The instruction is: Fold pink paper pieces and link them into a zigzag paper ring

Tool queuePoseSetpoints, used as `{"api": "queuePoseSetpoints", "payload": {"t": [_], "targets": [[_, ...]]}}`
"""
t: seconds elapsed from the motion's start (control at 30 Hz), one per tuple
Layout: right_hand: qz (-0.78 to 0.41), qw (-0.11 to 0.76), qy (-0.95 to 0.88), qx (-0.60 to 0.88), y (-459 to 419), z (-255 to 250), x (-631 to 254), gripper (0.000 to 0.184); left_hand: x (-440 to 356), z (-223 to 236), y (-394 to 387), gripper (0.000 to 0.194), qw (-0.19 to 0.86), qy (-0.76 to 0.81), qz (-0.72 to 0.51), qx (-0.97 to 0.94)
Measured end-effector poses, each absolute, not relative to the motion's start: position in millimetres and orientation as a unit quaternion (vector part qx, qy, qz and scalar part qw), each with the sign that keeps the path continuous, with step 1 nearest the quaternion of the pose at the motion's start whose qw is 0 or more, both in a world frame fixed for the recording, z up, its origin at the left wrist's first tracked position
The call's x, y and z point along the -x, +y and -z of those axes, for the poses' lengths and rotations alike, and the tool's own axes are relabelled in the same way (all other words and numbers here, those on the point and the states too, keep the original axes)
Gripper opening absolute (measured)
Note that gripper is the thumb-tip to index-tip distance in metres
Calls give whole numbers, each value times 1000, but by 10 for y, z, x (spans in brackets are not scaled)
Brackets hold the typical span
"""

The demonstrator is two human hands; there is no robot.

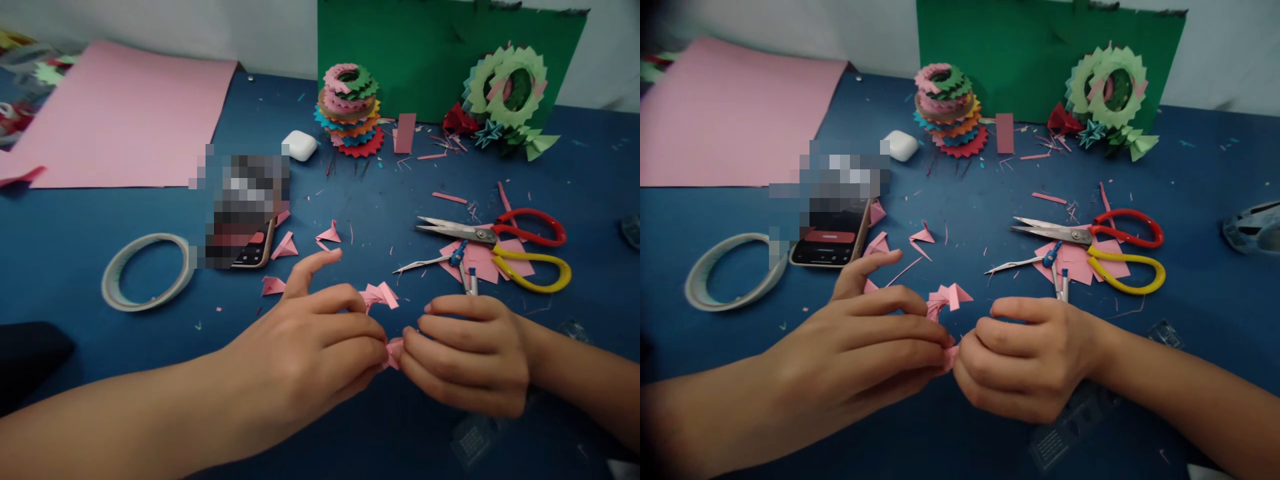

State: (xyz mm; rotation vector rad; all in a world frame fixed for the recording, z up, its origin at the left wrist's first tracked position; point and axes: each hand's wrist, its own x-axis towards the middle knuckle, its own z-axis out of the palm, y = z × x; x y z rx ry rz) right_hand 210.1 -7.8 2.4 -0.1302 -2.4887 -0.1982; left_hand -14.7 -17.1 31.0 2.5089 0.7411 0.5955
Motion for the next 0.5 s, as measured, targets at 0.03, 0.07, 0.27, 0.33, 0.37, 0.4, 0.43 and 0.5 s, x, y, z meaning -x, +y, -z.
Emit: {"api": "queuePoseSetpoints", "payload": {"t": [0.03,0.07,0.27,0.33,0.37,0.4,0.43,0.5], "targets": [[77,315,-945,51,-81,-29,-2101,12,148,-315,-170,13,227,263,-217,-912],[79,315,-944,51,-83,-34,-2102,12,147,-320,-170,14,227,262,-216,-913],[88,324,-941,48,-88,-37,-2116,10,140,-340,-192,16,218,274,-214,-912],[91,330,-938,50,-94,-36,-2120,9,147,-337,-191,15,217,270,-217,-913],[94,331,-938,53,-100,-39,-2121,10,152,-333,-188,14,217,266,-218,-914],[98,330,-937,58,-107,-43,-2122,11,157,-330,-183,13,215,260,-222,-915],[104,327,-937,63,-115,-47,-2122,12,161,-326,-177,12,211,254,-227,-916],[114,325,-936,70,-130,-57,-2121,13,168,-317,-165,12,203,247,-233,-918]]}}
